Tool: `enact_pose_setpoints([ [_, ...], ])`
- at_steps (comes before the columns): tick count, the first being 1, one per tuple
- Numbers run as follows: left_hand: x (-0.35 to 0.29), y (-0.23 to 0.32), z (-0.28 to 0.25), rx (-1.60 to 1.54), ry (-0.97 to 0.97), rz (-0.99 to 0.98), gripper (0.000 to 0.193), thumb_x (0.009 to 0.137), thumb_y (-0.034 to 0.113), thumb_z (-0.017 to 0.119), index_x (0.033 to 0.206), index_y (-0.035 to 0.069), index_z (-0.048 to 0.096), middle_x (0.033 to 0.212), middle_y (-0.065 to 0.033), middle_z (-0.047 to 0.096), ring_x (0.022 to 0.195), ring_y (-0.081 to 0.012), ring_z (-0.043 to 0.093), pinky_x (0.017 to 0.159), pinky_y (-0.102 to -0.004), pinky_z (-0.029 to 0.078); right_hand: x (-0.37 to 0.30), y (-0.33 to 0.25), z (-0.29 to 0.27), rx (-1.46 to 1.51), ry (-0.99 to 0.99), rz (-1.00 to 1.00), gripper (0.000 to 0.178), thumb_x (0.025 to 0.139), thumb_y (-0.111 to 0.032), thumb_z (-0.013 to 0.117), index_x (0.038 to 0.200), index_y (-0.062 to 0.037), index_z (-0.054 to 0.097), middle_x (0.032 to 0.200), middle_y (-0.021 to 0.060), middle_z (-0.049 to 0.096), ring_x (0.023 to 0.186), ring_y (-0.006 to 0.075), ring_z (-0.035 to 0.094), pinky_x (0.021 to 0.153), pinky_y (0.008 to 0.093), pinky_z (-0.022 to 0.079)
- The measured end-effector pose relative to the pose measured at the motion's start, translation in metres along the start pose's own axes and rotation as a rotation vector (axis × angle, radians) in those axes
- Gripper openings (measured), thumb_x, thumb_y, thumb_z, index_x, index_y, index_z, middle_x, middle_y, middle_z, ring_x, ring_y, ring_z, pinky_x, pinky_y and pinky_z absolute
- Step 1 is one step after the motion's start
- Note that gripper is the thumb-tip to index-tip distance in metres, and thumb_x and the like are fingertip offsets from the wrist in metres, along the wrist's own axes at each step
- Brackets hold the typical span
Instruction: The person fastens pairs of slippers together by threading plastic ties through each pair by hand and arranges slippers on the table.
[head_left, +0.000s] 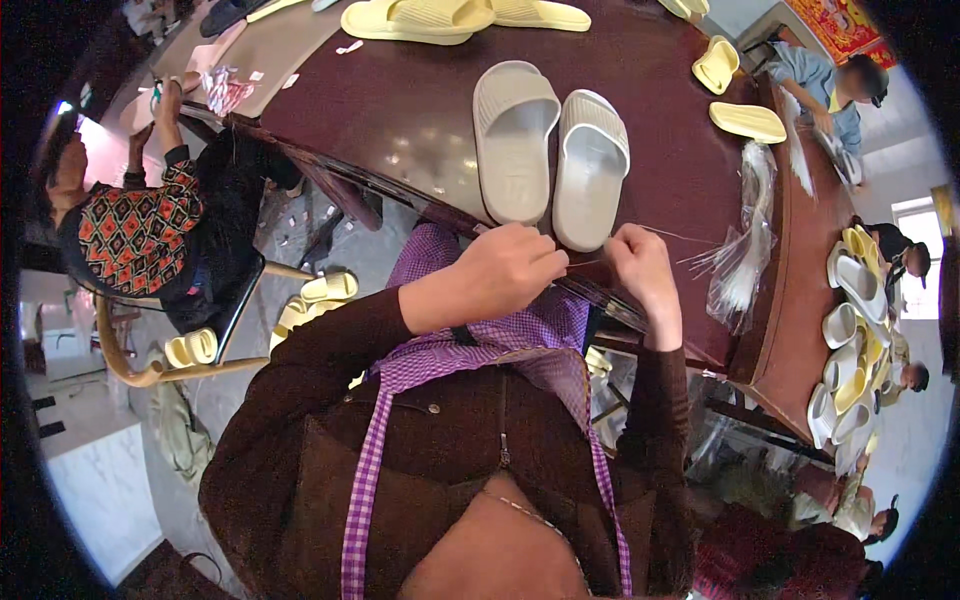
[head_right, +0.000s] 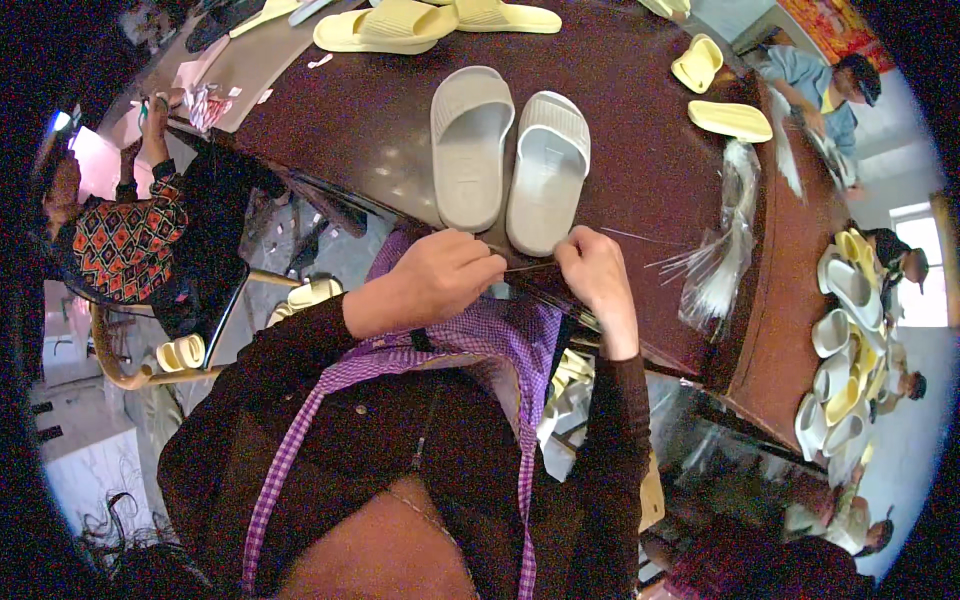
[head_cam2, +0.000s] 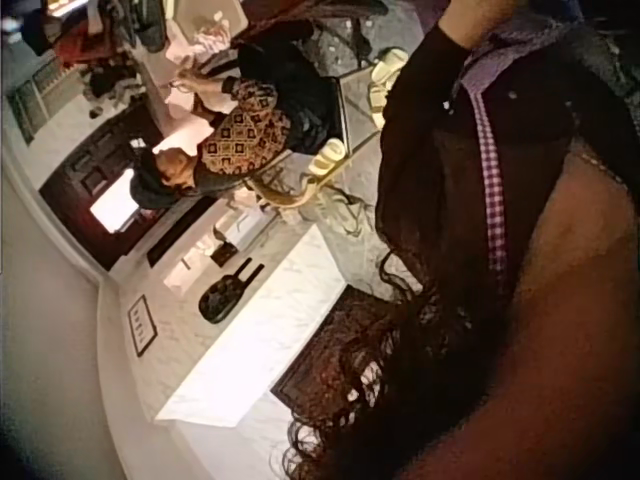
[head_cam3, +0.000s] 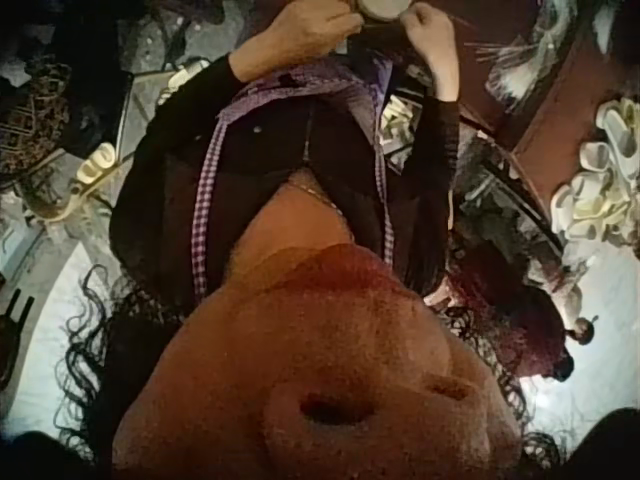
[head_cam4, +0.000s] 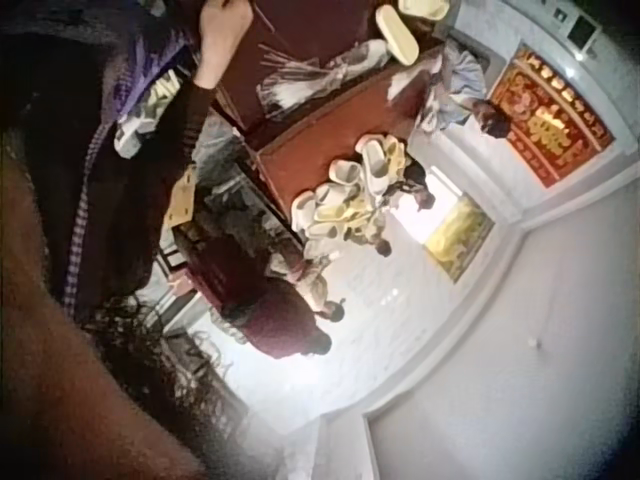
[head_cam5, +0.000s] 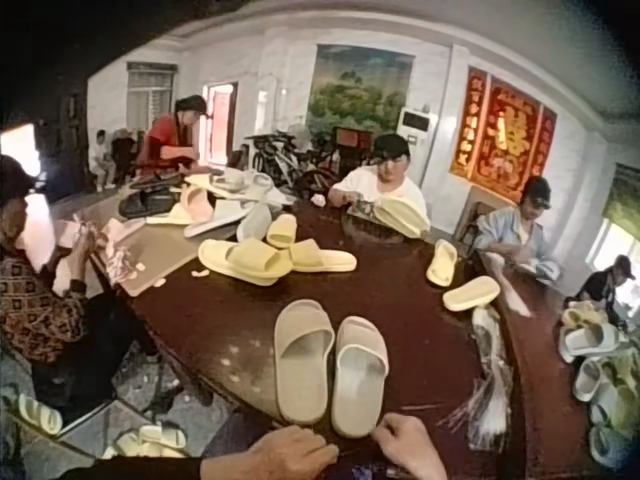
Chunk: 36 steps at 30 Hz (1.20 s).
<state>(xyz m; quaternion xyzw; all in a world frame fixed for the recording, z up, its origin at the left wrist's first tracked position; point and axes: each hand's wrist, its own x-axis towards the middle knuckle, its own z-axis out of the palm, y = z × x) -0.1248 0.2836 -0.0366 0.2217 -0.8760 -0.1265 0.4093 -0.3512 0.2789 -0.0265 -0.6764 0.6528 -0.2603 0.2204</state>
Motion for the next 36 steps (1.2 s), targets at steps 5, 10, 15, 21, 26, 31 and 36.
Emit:
enact_pose_setpoints([
  [5,-0.002,-0.021,0.014,-0.013,-0.020,-0.105,0.008,0.076,0.009,0.061,0.080,0.003,0.058,0.071,-0.0112,0.057,0.068,-0.0312,0.058,0.060,-0.0394,0.047,0.033,-0.001,0.013,-0.271,-0.066,0.020,0.026,0.076,-0.021,0.052,0.077,0.0023,0.063,0.081,0.0246,0.061,0.078,0.0407,0.060,0.072,0.0454,0.047],
  [10,0.012,-0.062,0.029,0.131,-0.057,-0.349,0.013,0.082,0.018,0.057,0.082,0.005,0.060,0.075,-0.0164,0.060,0.071,-0.0345,0.060,0.061,-0.0427,0.047,0.075,-0.015,0.025,-0.484,-0.001,0.043,0.027,0.077,-0.022,0.051,0.078,0.0022,0.063,0.081,0.0240,0.062,0.082,0.0412,0.060,0.074,0.0480,0.047],
  [15,0.031,-0.098,0.048,0.170,0.044,-0.397,0.018,0.082,0.019,0.052,0.073,0.004,0.058,0.070,-0.0183,0.061,0.067,-0.0371,0.061,0.059,-0.0482,0.047,0.108,0.003,0.046,-0.541,0.160,-0.066,0.029,0.078,-0.024,0.052,0.080,0.0023,0.063,0.081,0.0236,0.062,0.080,0.0408,0.061,0.072,0.0477,0.048],
  [21,0.049,-0.136,0.052,0.195,0.022,-0.475,0.021,0.085,0.023,0.051,0.082,0.005,0.061,0.077,-0.0183,0.063,0.073,-0.0371,0.061,0.065,-0.0478,0.048,0.107,0.005,0.050,-0.471,0.262,-0.163,0.029,0.081,-0.025,0.053,0.082,0.0019,0.063,0.079,0.0220,0.063,0.075,0.0396,0.062,0.068,0.0461,0.049],
  [26,0.054,-0.145,0.053,0.188,0.003,-0.482,0.021,0.085,0.023,0.051,0.082,0.005,0.061,0.078,-0.0185,0.063,0.074,-0.0369,0.061,0.065,-0.0482,0.048,0.117,0.011,0.019,-0.158,0.354,-0.179,0.030,0.081,-0.026,0.055,0.079,0.0023,0.066,0.073,0.0213,0.063,0.071,0.0364,0.063,0.065,0.0425,0.049],
  [31,0.053,-0.151,0.048,0.125,0.035,-0.431,0.018,0.084,0.019,0.051,0.081,0.004,0.060,0.079,-0.0177,0.062,0.074,-0.0360,0.060,0.067,-0.0472,0.048,0.177,0.038,-0.005,-0.180,0.354,0.041,0.032,0.080,-0.029,0.057,0.078,0.0017,0.066,0.080,0.0241,0.062,0.079,0.0376,0.062,0.072,0.0413,0.049],
  [36,0.052,-0.173,0.049,0.170,0.086,-0.213,0.010,0.080,0.010,0.051,0.082,0.002,0.057,0.082,-0.0166,0.058,0.080,-0.0346,0.058,0.071,-0.0441,0.048,0.227,0.083,0.008,-0.304,0.153,0.163,0.031,0.077,-0.029,0.060,0.078,0.0010,0.068,0.074,0.0191,0.064,0.072,0.0261,0.064,0.066,0.0350,0.048],
])
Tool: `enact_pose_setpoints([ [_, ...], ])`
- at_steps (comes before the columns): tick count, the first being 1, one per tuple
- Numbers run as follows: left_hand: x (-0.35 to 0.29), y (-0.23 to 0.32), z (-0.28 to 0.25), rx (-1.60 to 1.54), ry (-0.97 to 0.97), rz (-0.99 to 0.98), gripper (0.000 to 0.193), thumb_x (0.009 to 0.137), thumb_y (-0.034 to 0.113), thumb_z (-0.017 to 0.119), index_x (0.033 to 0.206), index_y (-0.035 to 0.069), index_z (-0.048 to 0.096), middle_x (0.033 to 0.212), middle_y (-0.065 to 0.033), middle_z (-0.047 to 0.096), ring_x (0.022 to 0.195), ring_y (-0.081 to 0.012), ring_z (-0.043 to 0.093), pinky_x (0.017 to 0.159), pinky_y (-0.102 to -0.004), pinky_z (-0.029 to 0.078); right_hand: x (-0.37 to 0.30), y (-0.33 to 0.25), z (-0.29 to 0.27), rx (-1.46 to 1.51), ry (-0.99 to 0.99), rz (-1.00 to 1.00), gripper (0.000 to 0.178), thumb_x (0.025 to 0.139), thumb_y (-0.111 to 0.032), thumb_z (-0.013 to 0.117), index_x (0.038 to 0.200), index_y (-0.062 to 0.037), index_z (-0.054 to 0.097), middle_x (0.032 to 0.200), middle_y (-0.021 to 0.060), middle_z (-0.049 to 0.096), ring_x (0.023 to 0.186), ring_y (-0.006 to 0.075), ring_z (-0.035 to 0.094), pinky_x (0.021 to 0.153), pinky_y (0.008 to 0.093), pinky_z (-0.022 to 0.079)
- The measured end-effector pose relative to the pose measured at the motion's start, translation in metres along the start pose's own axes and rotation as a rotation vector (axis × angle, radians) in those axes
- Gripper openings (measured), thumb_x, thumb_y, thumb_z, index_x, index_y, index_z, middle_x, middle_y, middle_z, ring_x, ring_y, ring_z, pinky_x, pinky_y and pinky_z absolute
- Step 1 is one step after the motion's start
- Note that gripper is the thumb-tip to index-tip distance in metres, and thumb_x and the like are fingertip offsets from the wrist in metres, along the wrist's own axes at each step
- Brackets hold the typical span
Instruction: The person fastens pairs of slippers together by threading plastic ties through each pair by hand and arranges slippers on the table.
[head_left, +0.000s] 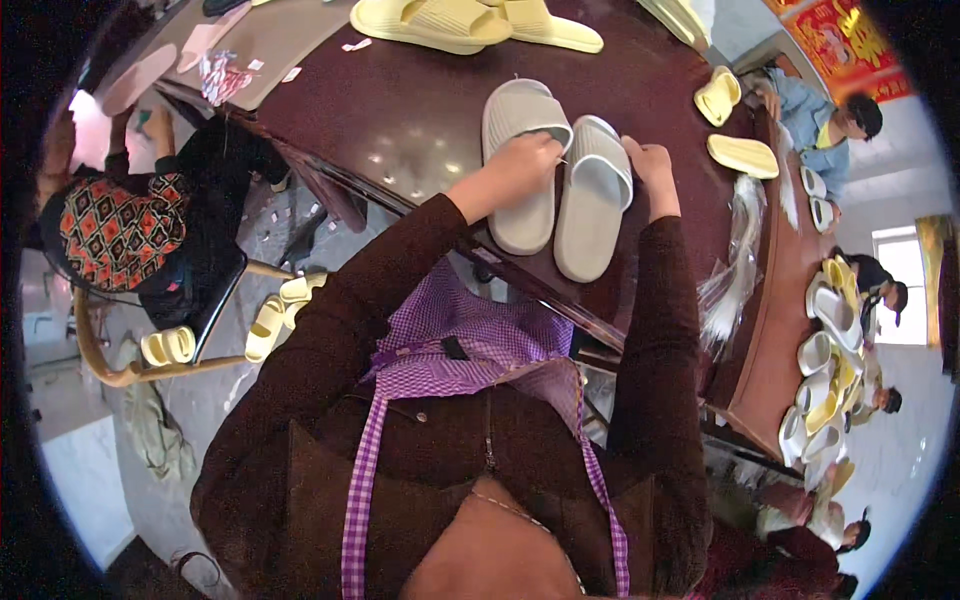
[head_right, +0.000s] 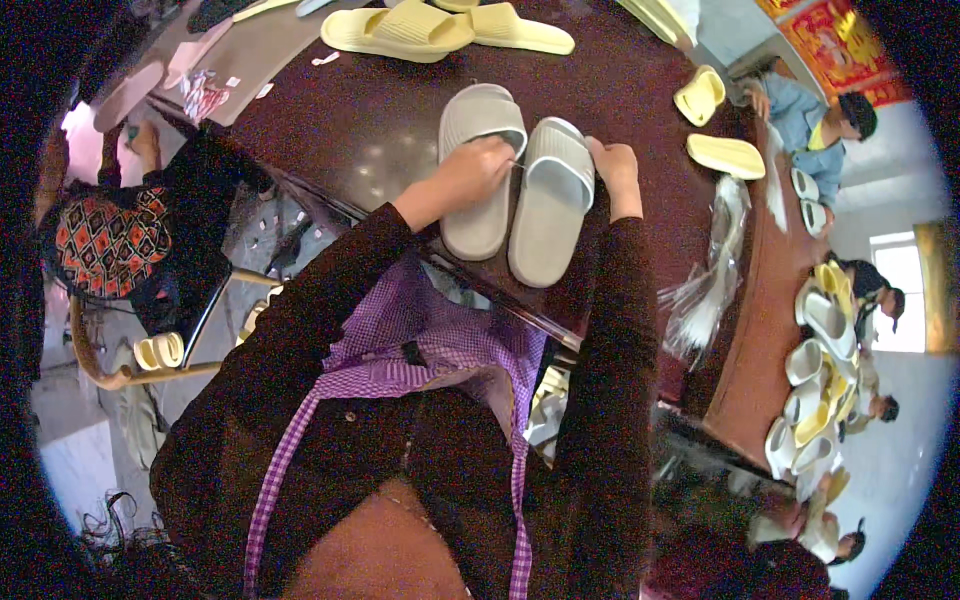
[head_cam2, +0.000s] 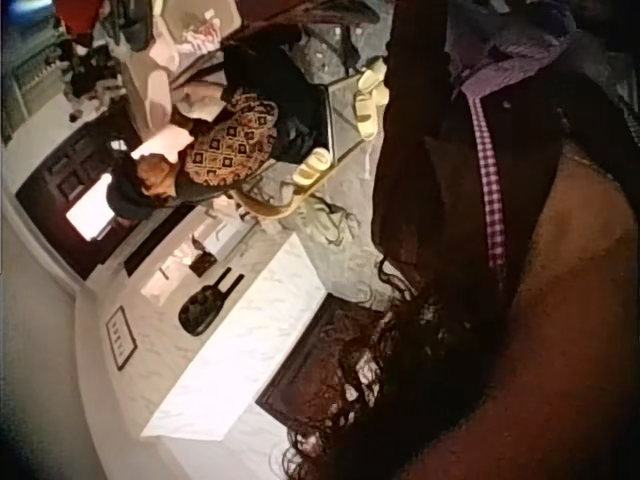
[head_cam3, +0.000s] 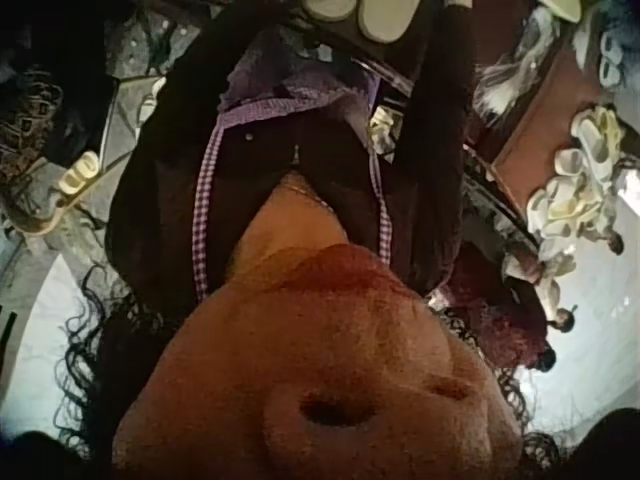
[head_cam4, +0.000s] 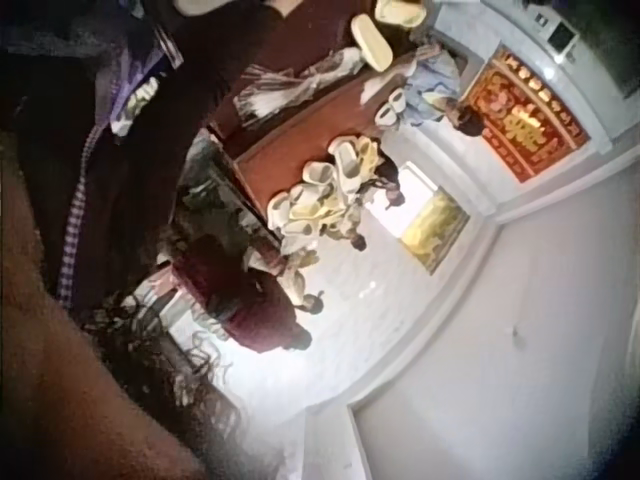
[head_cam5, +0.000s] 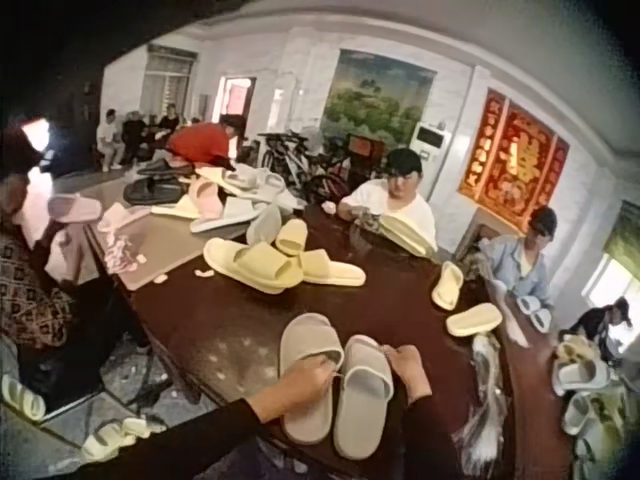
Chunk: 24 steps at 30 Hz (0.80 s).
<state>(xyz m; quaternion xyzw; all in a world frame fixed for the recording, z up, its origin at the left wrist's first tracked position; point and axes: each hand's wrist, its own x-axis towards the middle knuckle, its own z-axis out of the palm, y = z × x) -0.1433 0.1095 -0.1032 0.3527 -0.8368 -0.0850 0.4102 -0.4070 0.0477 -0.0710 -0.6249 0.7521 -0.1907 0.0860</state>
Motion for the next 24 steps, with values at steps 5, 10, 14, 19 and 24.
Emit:
enact_pose_setpoints([
  [5,0.002,-0.010,0.001,0.013,-0.036,0.059,0.010,0.075,0.004,0.050,0.083,0.001,0.054,0.087,-0.0158,0.055,0.086,-0.0332,0.056,0.075,-0.0417,0.047,0.015,-0.003,0.015,0.088,0.029,-0.127,0.027,0.075,-0.025,0.065,0.080,0.0015,0.068,0.072,0.0153,0.066,0.071,0.0172,0.064,0.065,0.0301,0.048],
  [10,0.001,-0.011,0.001,0.002,-0.063,0.029,0.013,0.072,0.001,0.049,0.085,0.000,0.053,0.090,-0.0150,0.054,0.088,-0.0320,0.055,0.077,-0.0399,0.046,0.017,-0.054,0.010,0.299,0.124,-0.273,0.021,0.076,-0.019,0.066,0.084,0.0012,0.067,0.074,0.0086,0.066,0.072,0.0141,0.061,0.066,0.0282,0.047],
  [14,0.002,-0.009,-0.002,0.003,-0.079,0.011,0.013,0.073,0.001,0.049,0.085,0.000,0.053,0.089,-0.0149,0.054,0.088,-0.0320,0.055,0.077,-0.0391,0.046,0.028,-0.106,0.017,0.670,-0.206,-0.314,0.014,0.078,-0.013,0.064,0.086,-0.0021,0.066,0.076,0.0001,0.063,0.072,0.0101,0.056,0.066,0.0260,0.045],
  [19,0.004,-0.008,-0.003,-0.007,-0.110,0.005,0.013,0.073,0.001,0.050,0.085,0.000,0.053,0.089,-0.0142,0.053,0.088,-0.0320,0.055,0.077,-0.0394,0.046,0.045,-0.138,0.037,0.520,-0.480,-0.330,0.010,0.077,-0.007,0.062,0.085,-0.0017,0.065,0.077,0.0011,0.062,0.070,0.0113,0.056,0.065,0.0255,0.044],
  [24,0.001,-0.010,-0.002,-0.022,-0.086,0.017,0.018,0.073,0.002,0.051,0.090,0.000,0.054,0.094,-0.0135,0.056,0.091,-0.0317,0.056,0.078,-0.0396,0.047,0.038,-0.138,0.043,0.738,-0.419,-0.212,0.006,0.078,-0.002,0.060,0.083,0.0003,0.062,0.077,0.0036,0.063,0.069,0.0120,0.056,0.065,0.0252,0.045],
])
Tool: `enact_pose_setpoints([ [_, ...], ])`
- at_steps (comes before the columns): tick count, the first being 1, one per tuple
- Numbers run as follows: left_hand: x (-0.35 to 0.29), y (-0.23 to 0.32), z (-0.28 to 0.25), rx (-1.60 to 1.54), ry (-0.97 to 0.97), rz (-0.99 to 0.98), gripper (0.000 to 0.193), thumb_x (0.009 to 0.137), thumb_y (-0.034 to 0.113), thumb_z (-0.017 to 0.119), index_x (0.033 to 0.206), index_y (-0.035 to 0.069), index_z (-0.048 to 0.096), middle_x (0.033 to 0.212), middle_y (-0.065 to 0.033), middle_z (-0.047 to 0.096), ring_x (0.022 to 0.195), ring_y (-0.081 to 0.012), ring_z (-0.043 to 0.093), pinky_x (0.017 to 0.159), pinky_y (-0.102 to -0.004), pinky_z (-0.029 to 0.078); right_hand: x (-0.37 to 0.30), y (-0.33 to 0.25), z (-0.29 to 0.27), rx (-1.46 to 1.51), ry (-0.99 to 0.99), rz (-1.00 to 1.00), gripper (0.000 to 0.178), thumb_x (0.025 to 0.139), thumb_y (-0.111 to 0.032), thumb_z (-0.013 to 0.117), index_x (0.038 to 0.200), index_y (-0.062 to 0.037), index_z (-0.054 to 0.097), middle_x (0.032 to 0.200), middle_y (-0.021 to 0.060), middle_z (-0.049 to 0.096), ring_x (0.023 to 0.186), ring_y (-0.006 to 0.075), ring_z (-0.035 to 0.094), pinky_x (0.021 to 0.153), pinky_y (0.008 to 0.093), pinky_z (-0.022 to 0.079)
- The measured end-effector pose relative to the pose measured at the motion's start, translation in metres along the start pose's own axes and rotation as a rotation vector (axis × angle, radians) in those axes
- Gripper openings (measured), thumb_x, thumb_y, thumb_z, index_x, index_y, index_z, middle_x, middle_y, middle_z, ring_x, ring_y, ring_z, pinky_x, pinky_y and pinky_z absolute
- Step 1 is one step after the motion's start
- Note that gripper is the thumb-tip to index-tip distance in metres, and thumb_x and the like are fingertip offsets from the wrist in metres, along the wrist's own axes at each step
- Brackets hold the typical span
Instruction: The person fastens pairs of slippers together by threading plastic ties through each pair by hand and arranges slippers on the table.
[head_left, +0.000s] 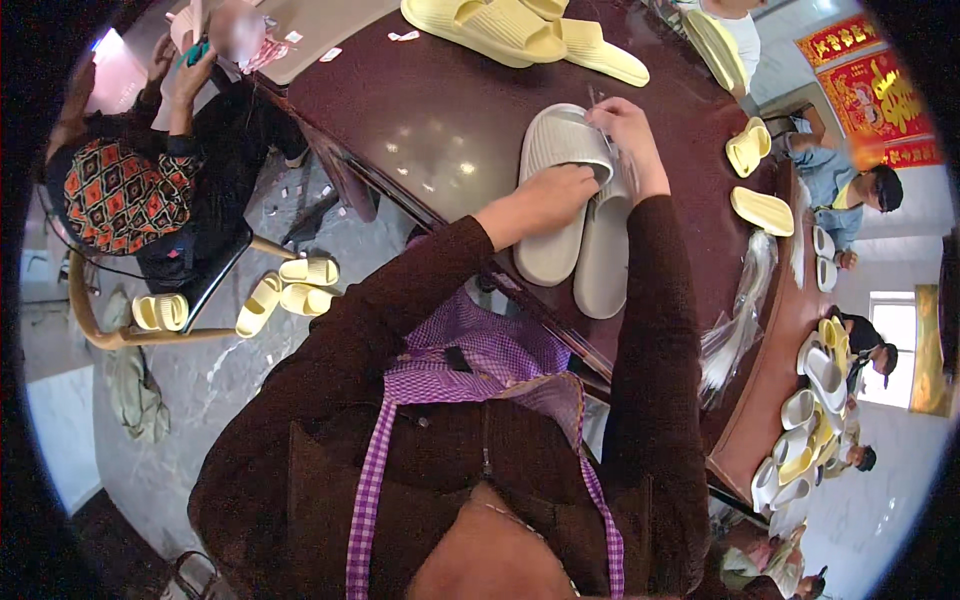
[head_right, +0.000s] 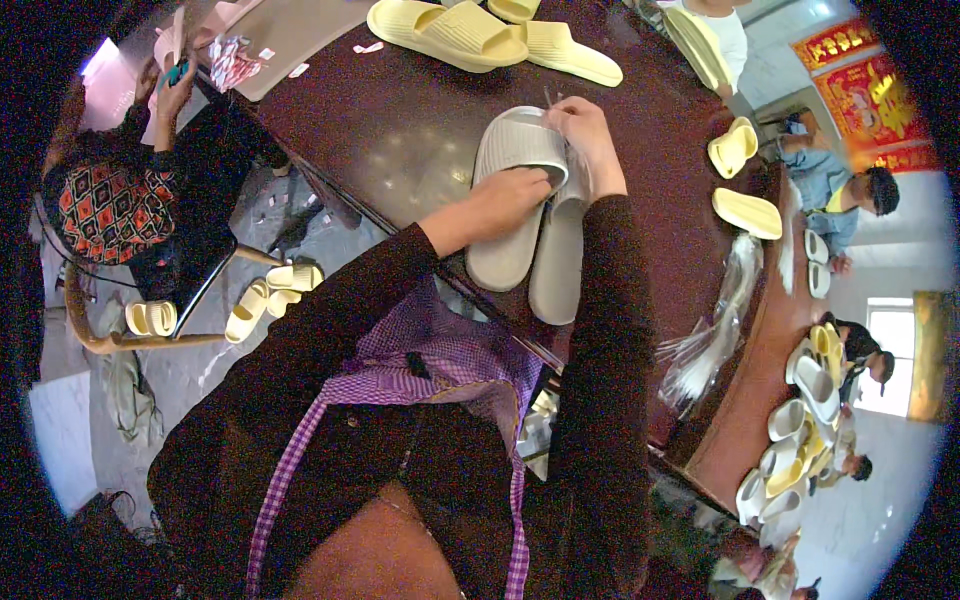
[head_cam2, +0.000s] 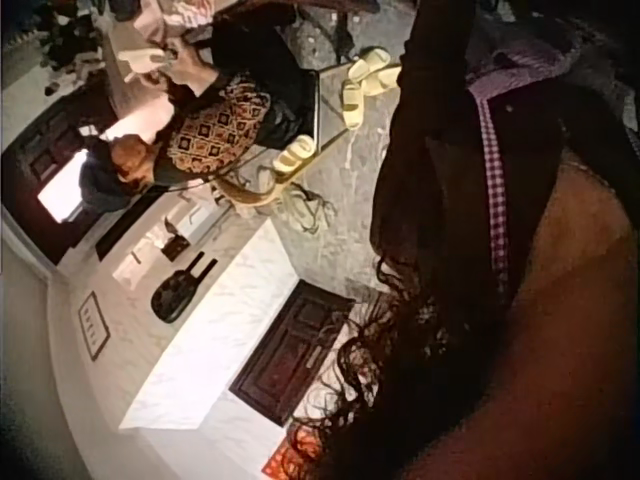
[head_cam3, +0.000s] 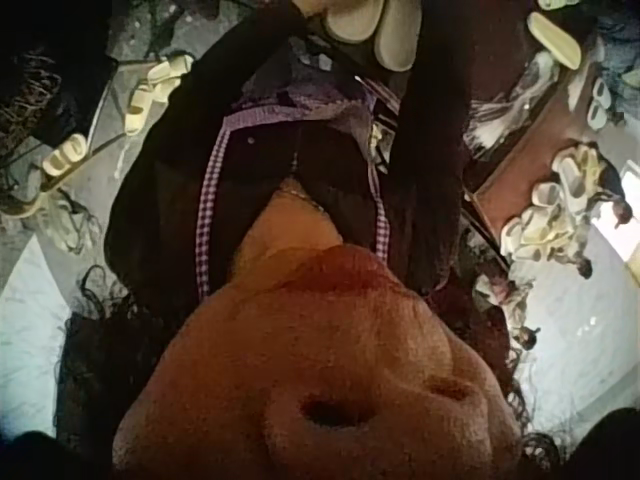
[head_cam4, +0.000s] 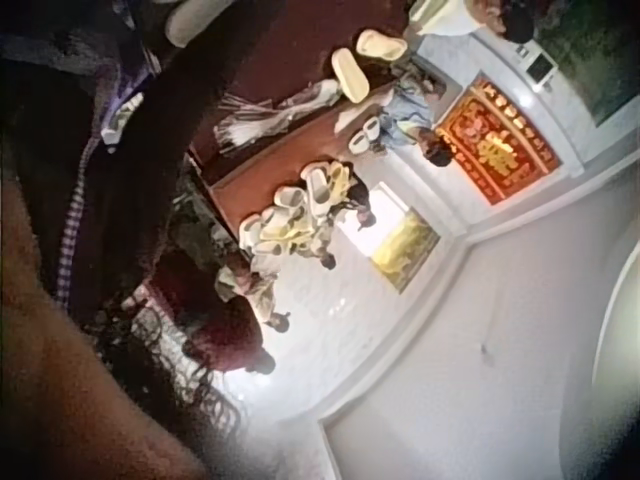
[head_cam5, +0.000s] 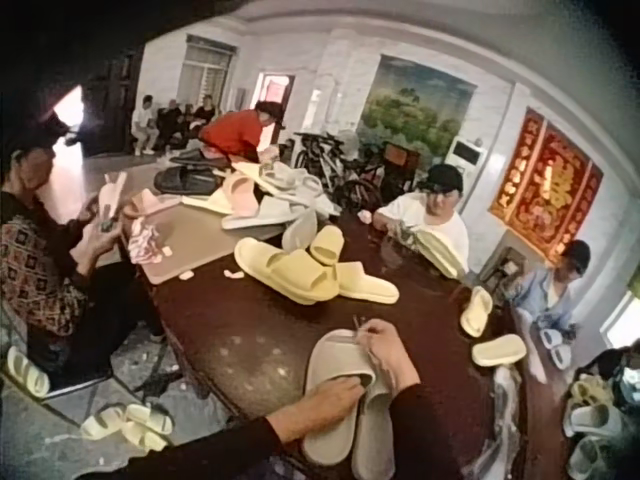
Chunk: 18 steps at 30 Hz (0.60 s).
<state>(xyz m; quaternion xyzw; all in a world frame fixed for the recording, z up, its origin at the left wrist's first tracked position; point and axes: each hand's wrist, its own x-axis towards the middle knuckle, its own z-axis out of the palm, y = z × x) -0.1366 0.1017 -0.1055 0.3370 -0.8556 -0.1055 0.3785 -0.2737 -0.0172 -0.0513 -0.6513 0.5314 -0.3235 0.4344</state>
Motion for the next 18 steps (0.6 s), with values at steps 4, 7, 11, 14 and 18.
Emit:
enact_pose_setpoints([
  [4,-0.005,0.012,-0.003,-0.088,0.136,0.045,0.024,0.074,0.003,0.052,0.098,0.001,0.056,0.101,-0.0143,0.057,0.092,-0.0314,0.057,0.079,-0.0389,0.047,-0.021,0.005,-0.011,0.213,0.215,-0.075,0.007,0.083,-0.001,0.054,0.084,0.0000,0.061,0.079,0.0027,0.062,0.069,0.0096,0.053,0.065,0.0226,0.042],
  [7,-0.001,0.027,-0.017,-0.169,0.260,0.037,0.028,0.077,0.003,0.051,0.104,0.002,0.057,0.105,-0.0157,0.058,0.094,-0.0310,0.058,0.080,-0.0375,0.047,-0.051,-0.001,-0.011,0.115,0.260,-0.212,0.005,0.082,-0.001,0.055,0.084,0.0003,0.060,0.078,0.0035,0.063,0.069,0.0101,0.055,0.066,0.0232,0.045],
  [11,0.024,0.031,-0.032,-0.337,0.516,-0.103,0.027,0.079,0.006,0.053,0.106,0.000,0.058,0.100,-0.0163,0.061,0.084,-0.0270,0.062,0.074,-0.0343,0.049,-0.093,-0.013,-0.003,0.139,0.279,-0.284,0.005,0.084,-0.001,0.054,0.084,0.0001,0.059,0.079,0.0039,0.063,0.071,0.0098,0.056,0.068,0.0231,0.047],
  [14,0.047,0.013,-0.032,-0.521,0.360,-0.383,0.025,0.080,0.009,0.054,0.103,-0.002,0.059,0.090,-0.0149,0.063,0.069,-0.0204,0.063,0.066,-0.0312,0.049,-0.110,-0.013,0.008,0.214,0.283,-0.293,0.007,0.085,0.000,0.052,0.085,0.0000,0.059,0.081,0.0040,0.063,0.073,0.0095,0.056,0.070,0.0232,0.047],
  [18,0.051,0.007,-0.010,-0.581,0.045,-0.494,0.026,0.080,0.013,0.056,0.099,-0.004,0.061,0.082,-0.0127,0.065,0.060,-0.0165,0.061,0.060,-0.0296,0.049,-0.123,-0.005,0.010,0.253,0.359,-0.290,0.010,0.087,0.002,0.050,0.087,0.0003,0.059,0.083,0.0045,0.063,0.075,0.0094,0.056,0.073,0.0235,0.047],
])
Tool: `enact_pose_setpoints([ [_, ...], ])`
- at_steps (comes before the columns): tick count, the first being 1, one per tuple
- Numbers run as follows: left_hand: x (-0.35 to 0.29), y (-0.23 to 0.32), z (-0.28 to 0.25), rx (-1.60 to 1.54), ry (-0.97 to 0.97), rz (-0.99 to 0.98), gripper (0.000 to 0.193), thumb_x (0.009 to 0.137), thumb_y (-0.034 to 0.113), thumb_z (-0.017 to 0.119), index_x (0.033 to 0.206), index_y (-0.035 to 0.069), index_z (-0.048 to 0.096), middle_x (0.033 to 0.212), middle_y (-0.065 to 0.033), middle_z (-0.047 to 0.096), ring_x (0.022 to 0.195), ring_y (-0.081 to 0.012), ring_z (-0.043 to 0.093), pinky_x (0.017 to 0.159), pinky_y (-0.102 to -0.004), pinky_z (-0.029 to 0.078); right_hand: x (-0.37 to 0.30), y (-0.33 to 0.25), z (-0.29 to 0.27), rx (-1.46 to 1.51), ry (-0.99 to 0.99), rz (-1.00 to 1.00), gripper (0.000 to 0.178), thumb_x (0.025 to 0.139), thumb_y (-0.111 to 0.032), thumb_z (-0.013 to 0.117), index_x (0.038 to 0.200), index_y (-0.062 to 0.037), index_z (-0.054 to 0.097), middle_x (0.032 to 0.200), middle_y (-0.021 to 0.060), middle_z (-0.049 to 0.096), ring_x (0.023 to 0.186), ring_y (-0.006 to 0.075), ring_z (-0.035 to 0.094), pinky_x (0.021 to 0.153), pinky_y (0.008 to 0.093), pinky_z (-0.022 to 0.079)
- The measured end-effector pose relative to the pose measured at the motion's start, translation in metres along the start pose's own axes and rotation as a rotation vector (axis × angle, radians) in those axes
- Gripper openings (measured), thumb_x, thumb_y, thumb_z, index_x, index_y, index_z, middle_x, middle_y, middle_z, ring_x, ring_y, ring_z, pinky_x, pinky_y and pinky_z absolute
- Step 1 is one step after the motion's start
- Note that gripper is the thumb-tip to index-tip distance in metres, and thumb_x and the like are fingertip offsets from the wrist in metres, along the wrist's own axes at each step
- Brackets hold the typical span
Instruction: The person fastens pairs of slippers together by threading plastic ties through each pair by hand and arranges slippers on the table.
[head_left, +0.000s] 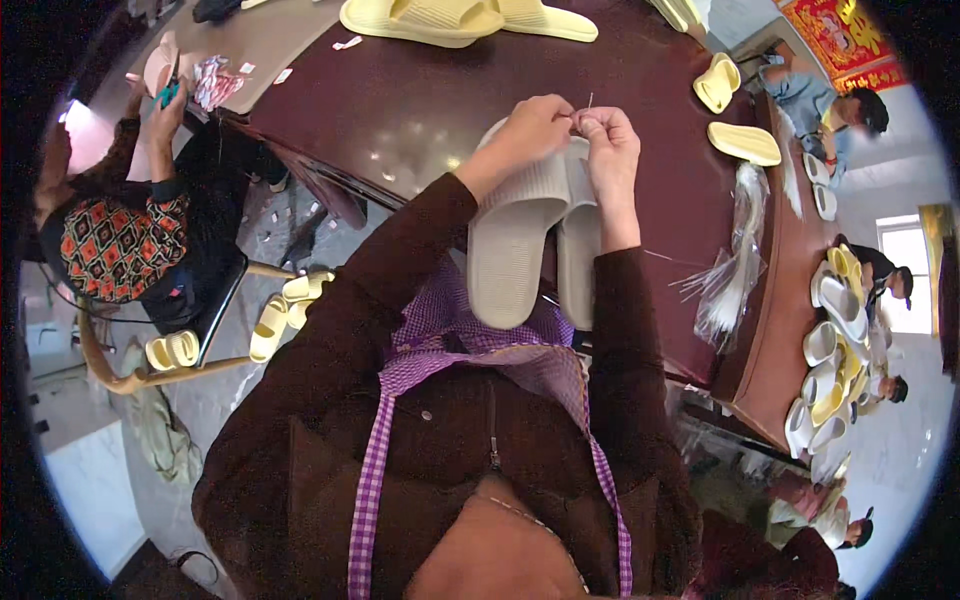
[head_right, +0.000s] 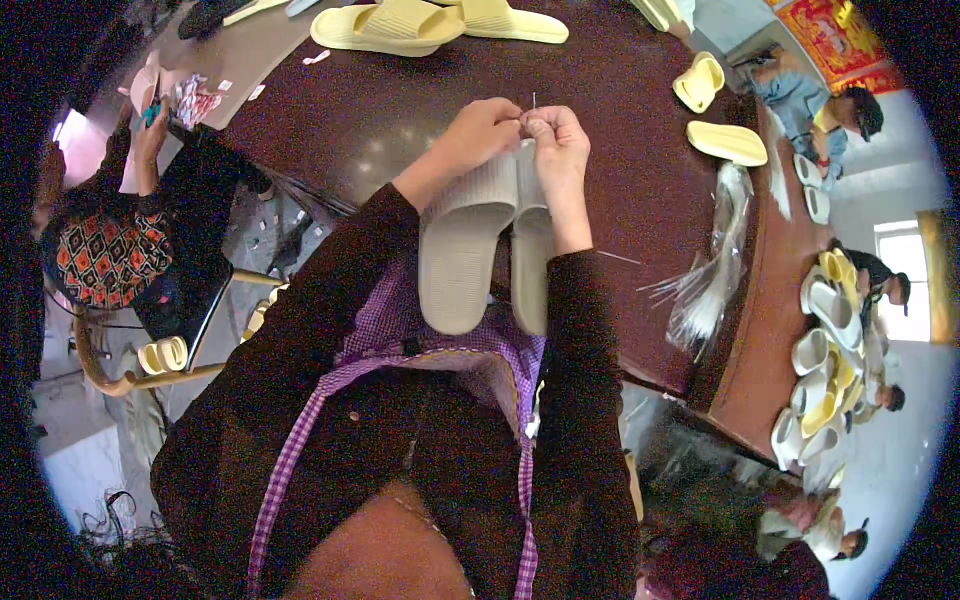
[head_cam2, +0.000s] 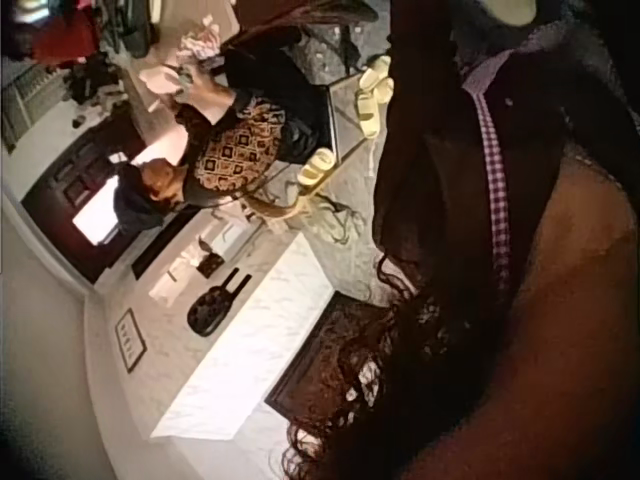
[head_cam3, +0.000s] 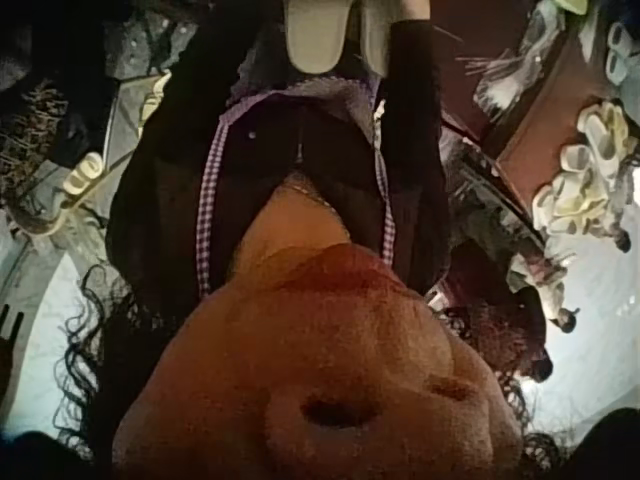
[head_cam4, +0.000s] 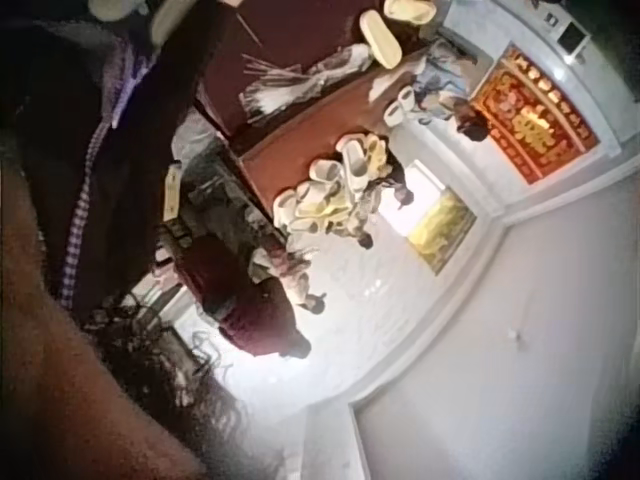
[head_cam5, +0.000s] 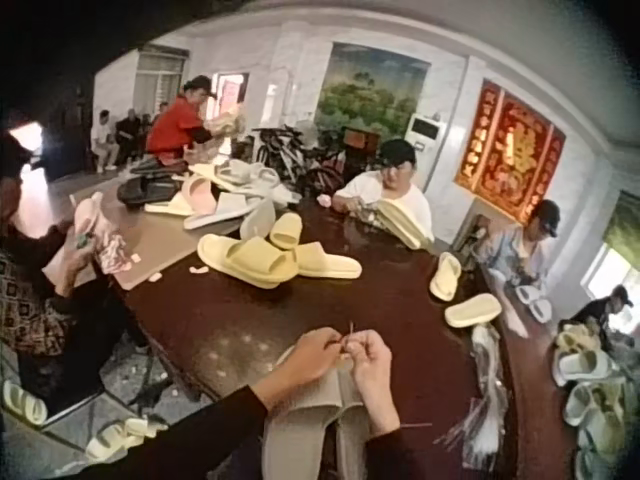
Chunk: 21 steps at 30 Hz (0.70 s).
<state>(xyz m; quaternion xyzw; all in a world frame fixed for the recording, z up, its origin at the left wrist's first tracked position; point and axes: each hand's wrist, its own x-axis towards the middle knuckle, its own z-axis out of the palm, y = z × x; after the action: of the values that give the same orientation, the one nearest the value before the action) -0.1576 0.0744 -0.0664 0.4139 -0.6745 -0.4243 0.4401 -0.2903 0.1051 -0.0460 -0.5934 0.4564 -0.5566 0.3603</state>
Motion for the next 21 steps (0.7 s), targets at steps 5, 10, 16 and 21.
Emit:
enact_pose_setpoints([
  [5,-0.023,0.002,0.012,-0.027,0.144,0.016,0.025,0.079,0.015,0.059,0.093,-0.004,0.064,0.075,-0.0110,0.065,0.063,-0.0135,0.060,0.060,-0.0279,0.047,-0.005,0.005,-0.008,0.029,0.095,0.027,0.008,0.085,0.001,0.053,0.087,-0.0001,0.060,0.082,0.0046,0.063,0.075,0.0095,0.057,0.071,0.0234,0.047],
  [10,-0.030,0.014,0.021,-0.063,0.232,0.004,0.024,0.077,0.016,0.062,0.089,-0.004,0.066,0.071,-0.0096,0.065,0.064,-0.0107,0.059,0.058,-0.0267,0.046,-0.013,0.006,-0.006,0.147,0.089,-0.002,0.007,0.084,0.000,0.055,0.088,-0.0002,0.061,0.081,0.0042,0.063,0.074,0.0094,0.057,0.070,0.0235,0.047],
  [16,-0.037,0.015,0.025,-0.238,0.260,-0.027,0.021,0.078,0.014,0.062,0.088,-0.004,0.065,0.070,-0.0056,0.063,0.058,-0.0087,0.054,0.052,-0.0234,0.042,-0.021,-0.004,-0.009,0.203,0.111,-0.021,0.009,0.085,-0.001,0.056,0.091,-0.0005,0.063,0.081,0.0021,0.063,0.074,0.0081,0.056,0.069,0.0220,0.046],
  [21,-0.044,0.019,0.025,-0.570,0.210,-0.075,0.016,0.079,0.011,0.061,0.089,-0.001,0.063,0.067,-0.0016,0.059,0.052,-0.0060,0.048,0.046,-0.0198,0.036,-0.036,-0.013,-0.011,0.104,0.130,-0.039,0.009,0.086,-0.003,0.057,0.093,-0.0006,0.063,0.083,0.0007,0.062,0.075,0.0070,0.056,0.069,0.0211,0.046],
])
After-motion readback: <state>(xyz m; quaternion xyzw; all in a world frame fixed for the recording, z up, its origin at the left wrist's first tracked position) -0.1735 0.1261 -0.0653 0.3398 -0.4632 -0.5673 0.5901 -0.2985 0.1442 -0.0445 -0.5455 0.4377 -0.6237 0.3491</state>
